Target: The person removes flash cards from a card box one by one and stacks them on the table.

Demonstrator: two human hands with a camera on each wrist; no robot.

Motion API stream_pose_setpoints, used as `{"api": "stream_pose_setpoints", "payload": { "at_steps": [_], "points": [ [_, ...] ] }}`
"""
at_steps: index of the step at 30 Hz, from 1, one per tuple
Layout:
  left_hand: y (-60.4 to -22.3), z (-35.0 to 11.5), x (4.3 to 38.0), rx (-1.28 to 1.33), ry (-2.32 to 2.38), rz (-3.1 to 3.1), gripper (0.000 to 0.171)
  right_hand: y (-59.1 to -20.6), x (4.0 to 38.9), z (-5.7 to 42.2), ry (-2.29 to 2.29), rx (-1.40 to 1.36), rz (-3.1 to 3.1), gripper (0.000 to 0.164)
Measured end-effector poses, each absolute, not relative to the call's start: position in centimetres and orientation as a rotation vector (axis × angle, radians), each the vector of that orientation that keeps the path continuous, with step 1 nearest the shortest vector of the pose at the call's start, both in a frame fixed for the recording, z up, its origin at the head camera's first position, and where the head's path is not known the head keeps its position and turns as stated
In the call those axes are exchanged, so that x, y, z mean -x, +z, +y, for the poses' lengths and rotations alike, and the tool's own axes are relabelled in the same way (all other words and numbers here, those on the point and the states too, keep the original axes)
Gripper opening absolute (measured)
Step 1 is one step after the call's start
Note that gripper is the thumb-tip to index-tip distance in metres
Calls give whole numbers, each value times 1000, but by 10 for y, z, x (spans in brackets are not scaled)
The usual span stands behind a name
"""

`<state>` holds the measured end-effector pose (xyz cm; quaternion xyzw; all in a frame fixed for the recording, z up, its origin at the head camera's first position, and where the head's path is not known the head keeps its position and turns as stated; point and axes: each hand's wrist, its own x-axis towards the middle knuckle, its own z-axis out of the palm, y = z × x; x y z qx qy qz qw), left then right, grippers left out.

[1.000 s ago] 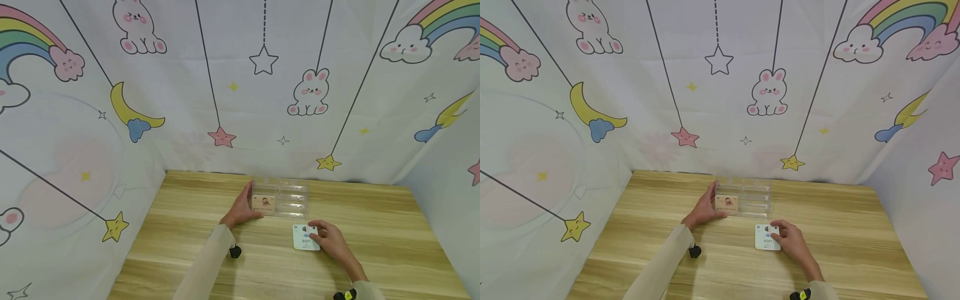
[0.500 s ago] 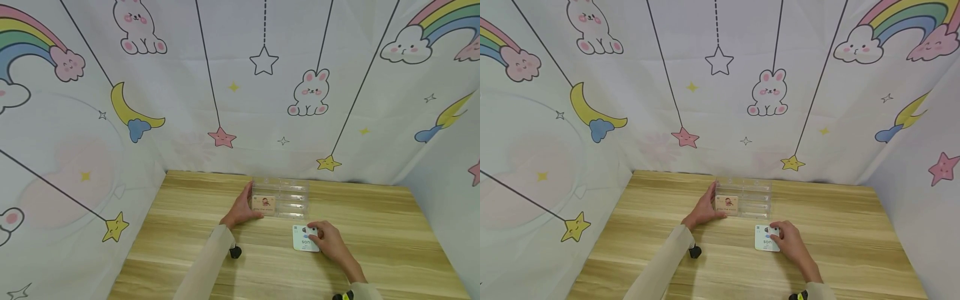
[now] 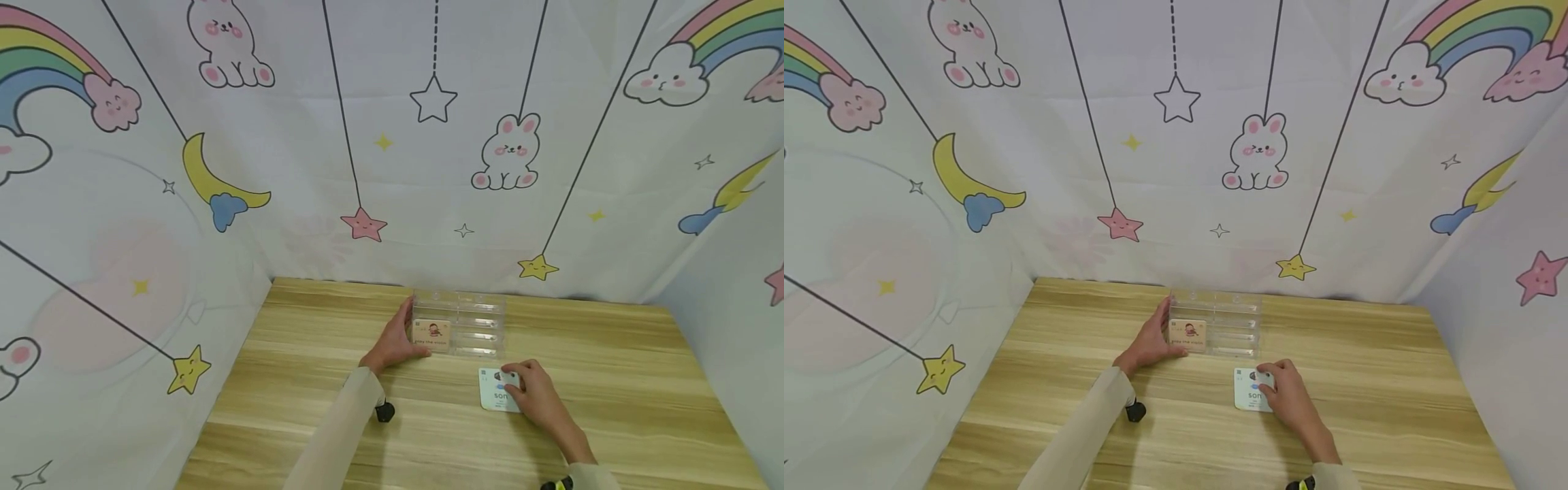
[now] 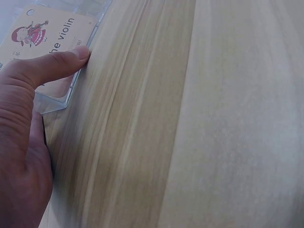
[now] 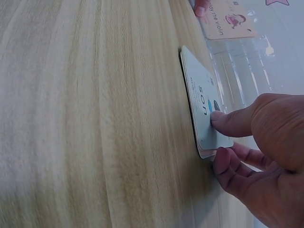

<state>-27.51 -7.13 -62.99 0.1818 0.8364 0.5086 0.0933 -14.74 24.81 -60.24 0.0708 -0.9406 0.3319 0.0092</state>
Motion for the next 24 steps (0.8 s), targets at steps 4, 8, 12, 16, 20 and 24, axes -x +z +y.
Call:
{"api": "stream_pose_setpoints", "payload": {
  "at_steps": [4,8,12,16,20,24],
  "points": [
    [-629,-71,275,-538,1496,2487,132,-601,147,248,1025,-226,-2948,31],
    [-629,-71,274,-545,1505,2483,132,-600,146,248,1018,-228,-2954,30],
    [-629,-71,275,-549,1504,2479,132,-601,147,248,1011,-225,-2957,29],
    [-630,-71,276,-550,1505,2480,132,-602,148,249,1003,-231,-2958,29],
    [-631,-71,277,-561,1514,2479,132,-601,149,251,1015,-230,-2952,31],
    [-632,-72,277,-555,1503,2479,133,-597,150,253,1025,-227,-2934,38]
  ]
}}
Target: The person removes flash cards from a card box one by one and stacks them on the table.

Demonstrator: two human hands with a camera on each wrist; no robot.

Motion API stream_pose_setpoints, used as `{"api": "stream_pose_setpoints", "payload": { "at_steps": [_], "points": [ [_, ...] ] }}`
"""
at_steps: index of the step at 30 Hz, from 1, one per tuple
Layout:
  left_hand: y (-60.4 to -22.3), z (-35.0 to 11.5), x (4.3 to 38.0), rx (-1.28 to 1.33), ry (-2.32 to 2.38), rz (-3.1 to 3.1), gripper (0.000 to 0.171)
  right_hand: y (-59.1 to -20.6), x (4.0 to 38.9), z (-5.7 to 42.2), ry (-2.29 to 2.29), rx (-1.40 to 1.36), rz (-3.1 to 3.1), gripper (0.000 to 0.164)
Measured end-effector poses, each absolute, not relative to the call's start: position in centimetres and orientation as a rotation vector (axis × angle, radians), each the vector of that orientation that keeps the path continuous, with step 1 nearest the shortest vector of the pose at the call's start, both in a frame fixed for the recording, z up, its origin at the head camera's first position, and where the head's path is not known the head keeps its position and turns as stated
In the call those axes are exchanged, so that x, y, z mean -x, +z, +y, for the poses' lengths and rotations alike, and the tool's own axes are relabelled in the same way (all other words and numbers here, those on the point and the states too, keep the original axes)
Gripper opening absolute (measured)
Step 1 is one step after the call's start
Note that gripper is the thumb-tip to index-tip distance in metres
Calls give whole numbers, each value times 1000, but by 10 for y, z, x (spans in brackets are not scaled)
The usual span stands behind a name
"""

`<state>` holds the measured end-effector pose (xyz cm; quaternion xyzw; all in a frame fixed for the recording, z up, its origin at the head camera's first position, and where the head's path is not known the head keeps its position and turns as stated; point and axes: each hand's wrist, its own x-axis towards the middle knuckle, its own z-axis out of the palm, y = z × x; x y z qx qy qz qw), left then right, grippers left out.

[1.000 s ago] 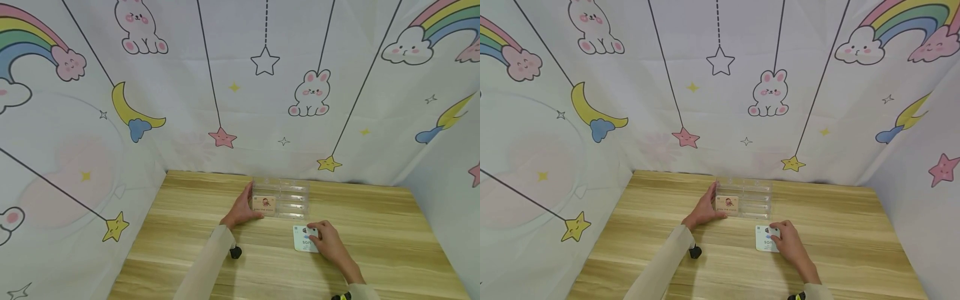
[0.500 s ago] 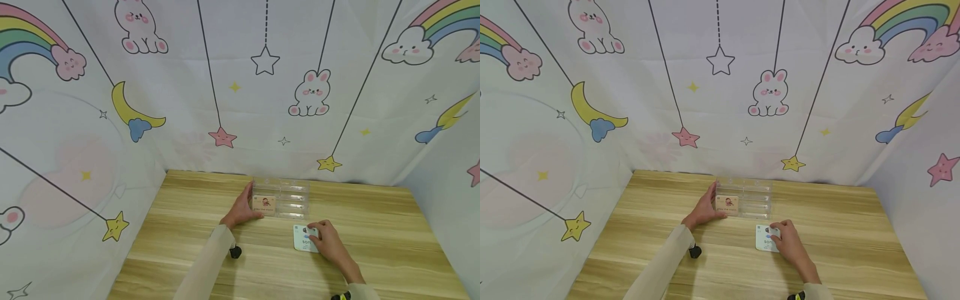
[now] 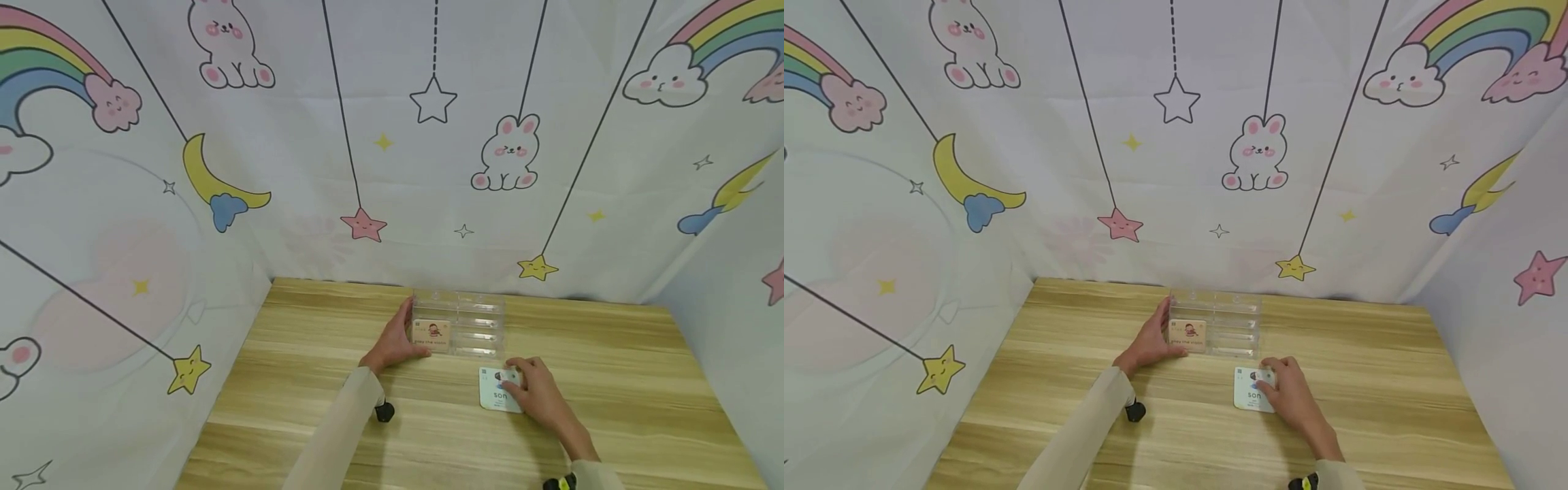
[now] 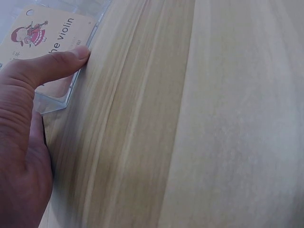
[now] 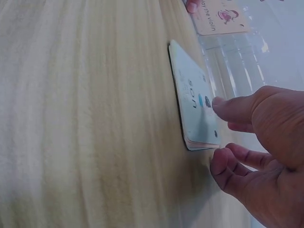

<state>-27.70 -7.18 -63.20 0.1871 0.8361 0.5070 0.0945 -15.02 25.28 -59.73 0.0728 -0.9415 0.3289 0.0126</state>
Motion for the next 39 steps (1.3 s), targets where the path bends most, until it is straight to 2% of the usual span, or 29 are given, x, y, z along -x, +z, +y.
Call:
{"api": "stream_pose_setpoints", "payload": {
  "at_steps": [15,27,39],
  "points": [
    [-631,-71,275,-539,1502,2483,132,-576,178,237,1070,-333,-2869,41],
    [-628,-71,275,-551,1509,2483,131,-574,201,199,1262,-520,-2746,40],
    [-625,-71,273,-568,1546,2483,129,-577,212,177,1366,-550,-2728,41]
  ]
}}
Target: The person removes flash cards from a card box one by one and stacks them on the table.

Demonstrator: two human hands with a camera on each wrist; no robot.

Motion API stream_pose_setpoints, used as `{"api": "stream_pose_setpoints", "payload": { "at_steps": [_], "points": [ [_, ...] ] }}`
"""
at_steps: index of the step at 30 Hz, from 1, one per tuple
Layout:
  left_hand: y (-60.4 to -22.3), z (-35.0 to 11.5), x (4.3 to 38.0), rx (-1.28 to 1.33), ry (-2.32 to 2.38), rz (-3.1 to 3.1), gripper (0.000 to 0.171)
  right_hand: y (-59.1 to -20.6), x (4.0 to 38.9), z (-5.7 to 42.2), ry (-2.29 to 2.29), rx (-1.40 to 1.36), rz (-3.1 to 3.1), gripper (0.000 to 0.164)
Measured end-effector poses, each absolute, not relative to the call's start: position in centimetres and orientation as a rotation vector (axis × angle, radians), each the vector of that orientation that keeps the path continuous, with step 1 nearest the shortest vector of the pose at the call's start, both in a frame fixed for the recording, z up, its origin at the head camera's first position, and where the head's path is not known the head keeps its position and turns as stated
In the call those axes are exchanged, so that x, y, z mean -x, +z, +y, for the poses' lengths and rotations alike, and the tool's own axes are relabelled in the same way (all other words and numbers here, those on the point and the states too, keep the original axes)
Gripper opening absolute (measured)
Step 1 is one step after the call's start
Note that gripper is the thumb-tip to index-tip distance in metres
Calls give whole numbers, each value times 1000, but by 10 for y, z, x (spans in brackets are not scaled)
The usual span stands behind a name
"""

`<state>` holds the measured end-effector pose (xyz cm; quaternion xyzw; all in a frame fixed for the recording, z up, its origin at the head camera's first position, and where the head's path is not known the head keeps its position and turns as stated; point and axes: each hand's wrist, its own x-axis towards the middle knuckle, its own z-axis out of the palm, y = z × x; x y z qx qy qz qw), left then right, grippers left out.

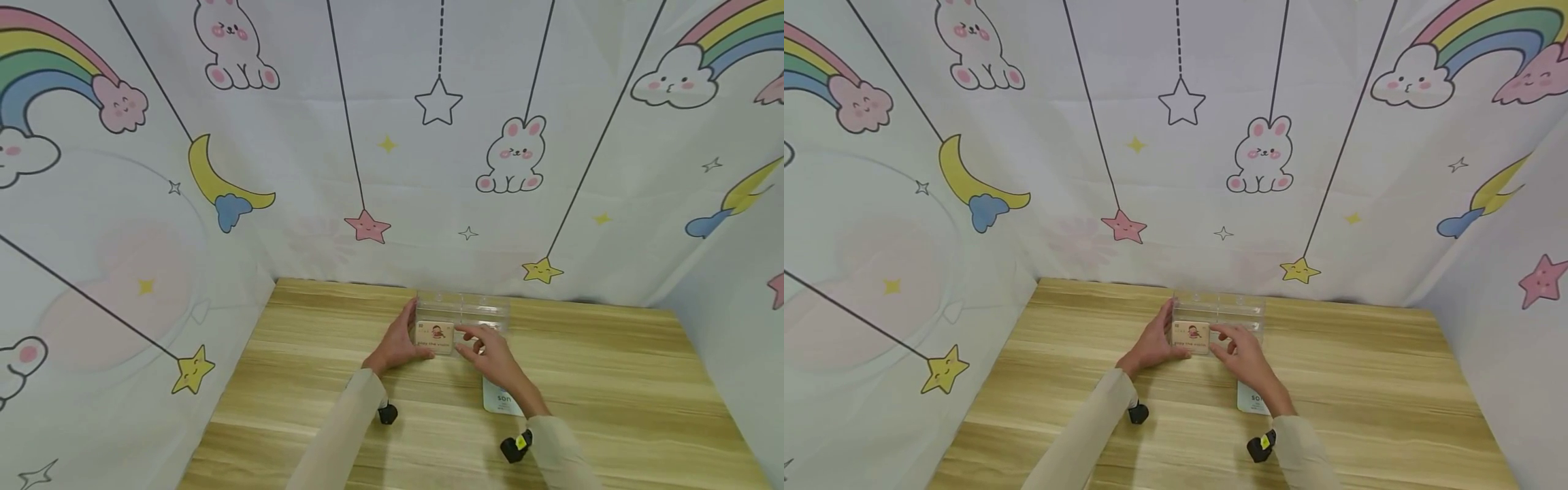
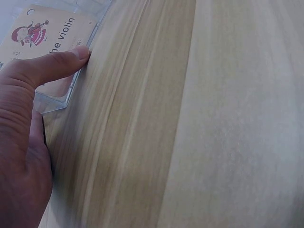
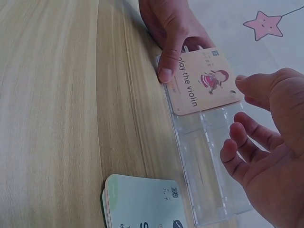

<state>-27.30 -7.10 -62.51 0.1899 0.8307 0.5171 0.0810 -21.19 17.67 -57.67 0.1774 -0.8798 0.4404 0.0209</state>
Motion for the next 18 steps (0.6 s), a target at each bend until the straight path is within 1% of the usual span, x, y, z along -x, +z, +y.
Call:
{"api": "stream_pose_setpoints", "payload": {
  "at_steps": [18],
  "points": [
    [-628,-71,275,-575,1529,2495,129,-576,216,171,1415,-498,-2775,41]
  ]
}}
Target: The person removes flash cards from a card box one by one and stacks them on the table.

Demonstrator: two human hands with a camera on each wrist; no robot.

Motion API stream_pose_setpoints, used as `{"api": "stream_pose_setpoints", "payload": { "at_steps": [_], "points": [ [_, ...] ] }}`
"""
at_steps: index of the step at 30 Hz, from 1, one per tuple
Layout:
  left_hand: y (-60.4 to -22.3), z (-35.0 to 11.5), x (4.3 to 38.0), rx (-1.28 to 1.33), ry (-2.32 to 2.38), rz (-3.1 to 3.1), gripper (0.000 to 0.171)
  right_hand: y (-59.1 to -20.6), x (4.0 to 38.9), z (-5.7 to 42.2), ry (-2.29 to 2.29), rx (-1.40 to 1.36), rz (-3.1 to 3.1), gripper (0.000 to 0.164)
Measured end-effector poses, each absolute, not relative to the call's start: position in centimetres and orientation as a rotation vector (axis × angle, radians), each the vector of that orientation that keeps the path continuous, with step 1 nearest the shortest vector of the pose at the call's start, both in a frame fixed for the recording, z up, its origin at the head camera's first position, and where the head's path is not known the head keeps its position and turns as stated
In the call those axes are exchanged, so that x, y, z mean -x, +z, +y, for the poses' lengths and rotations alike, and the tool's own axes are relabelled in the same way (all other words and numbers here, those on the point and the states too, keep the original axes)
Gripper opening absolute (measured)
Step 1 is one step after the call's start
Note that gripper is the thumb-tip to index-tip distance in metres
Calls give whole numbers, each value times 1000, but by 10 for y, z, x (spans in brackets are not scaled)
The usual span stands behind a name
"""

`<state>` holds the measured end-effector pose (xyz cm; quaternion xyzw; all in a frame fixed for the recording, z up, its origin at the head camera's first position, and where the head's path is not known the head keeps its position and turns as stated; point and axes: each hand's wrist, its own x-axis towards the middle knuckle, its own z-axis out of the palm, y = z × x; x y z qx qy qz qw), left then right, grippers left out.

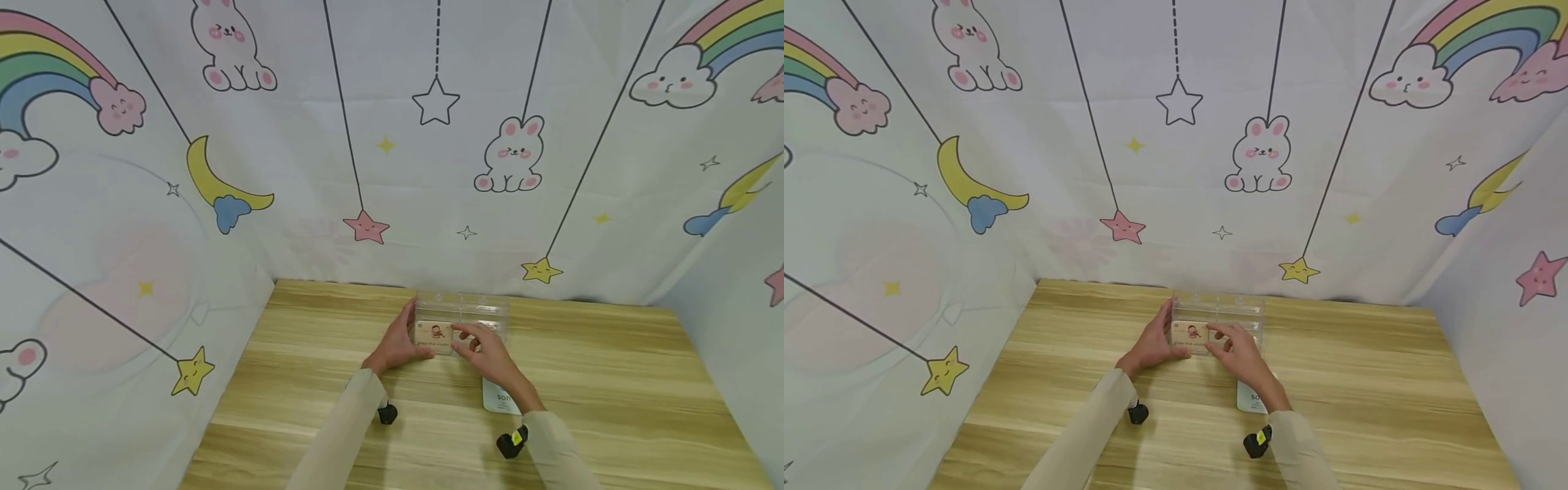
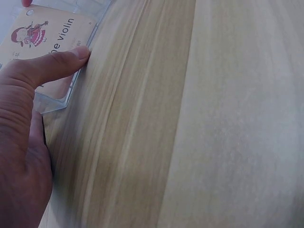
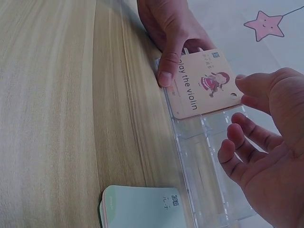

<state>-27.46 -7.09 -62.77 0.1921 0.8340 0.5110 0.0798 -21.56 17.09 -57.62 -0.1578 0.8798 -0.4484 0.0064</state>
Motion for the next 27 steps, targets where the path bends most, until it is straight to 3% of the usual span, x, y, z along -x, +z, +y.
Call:
{"api": "stream_pose_setpoints", "payload": {
  "at_steps": [15,27],
  "points": [
    [-629,-70,276,-551,1506,2501,129,-575,217,168,-1458,500,2763,31],
    [-632,-72,276,-561,1528,2468,127,-580,216,165,-1572,455,2603,34]
  ]
}}
